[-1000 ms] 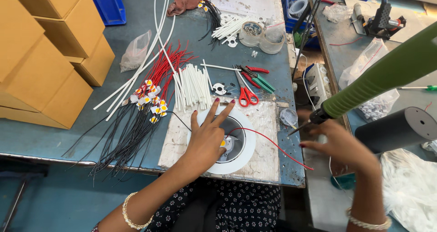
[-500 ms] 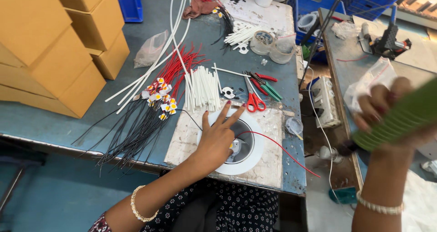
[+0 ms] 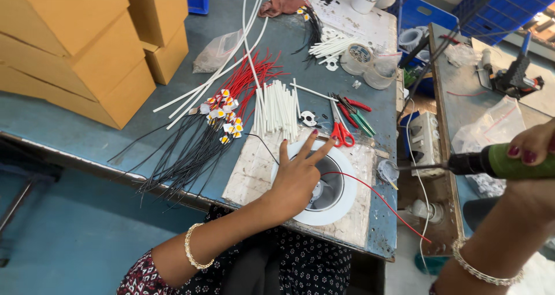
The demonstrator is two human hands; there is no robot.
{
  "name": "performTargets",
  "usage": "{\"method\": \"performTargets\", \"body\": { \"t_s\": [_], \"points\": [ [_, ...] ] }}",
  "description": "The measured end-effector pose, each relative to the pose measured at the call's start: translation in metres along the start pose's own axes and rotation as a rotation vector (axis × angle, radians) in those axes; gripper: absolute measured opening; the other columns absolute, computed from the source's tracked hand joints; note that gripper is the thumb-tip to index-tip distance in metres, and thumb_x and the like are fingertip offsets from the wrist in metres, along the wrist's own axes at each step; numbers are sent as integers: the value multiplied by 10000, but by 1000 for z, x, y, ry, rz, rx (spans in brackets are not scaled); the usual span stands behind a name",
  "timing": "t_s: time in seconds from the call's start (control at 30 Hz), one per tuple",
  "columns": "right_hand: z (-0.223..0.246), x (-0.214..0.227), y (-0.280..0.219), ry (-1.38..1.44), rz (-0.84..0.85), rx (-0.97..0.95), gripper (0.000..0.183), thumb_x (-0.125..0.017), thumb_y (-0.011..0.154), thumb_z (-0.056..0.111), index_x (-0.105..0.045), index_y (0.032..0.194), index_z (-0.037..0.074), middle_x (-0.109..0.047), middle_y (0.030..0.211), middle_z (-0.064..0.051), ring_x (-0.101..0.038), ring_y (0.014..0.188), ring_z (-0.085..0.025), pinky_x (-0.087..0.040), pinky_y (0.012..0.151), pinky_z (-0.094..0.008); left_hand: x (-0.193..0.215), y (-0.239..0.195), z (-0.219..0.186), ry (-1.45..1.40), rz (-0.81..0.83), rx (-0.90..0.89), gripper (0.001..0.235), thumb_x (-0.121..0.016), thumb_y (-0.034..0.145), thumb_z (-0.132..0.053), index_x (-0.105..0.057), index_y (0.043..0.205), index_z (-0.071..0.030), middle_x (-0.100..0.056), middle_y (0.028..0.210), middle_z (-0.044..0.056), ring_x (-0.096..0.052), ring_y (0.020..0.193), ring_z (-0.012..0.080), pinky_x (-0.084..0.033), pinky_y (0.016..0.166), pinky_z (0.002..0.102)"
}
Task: The person strips the ends of red and black wires with scissors, places an LED module into a white circular housing, and uses a green heat gun to apply heat to the LED and wires. The person adjusts the wires and housing during the process.
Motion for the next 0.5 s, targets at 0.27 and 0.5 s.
{"method": "performTargets", "body": {
  "t_s": [0.27,0.5],
  "points": [
    [12,-207,-5,146,222,83,617,-424,1010,655,-438,969,39,-420,642,-108,-471,558,-270,-437,539,-394,-2,-1,-2,-1,-6,0,63,-764,606,-4,-726,600,-54,-275,1644,88,-173,1542,371,-194,1055,825],
    [17,-278,-15,264,195,22,921,-295,914,872,-431,1071,-25,-426,705,-177,-467,530,-286,-409,502,-422,-3,1,-4,6,-25,22,52,-773,630,-25,-736,617,-61,-281,1645,63,-190,1543,359,-202,1067,819]
  ]
}}
Point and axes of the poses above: each hand's wrist, its own y-axis towards the middle knuckle, its own x-axis out of the back of the hand, z = x × y, the point moved 3 cm from there along y, towards the middle knuckle
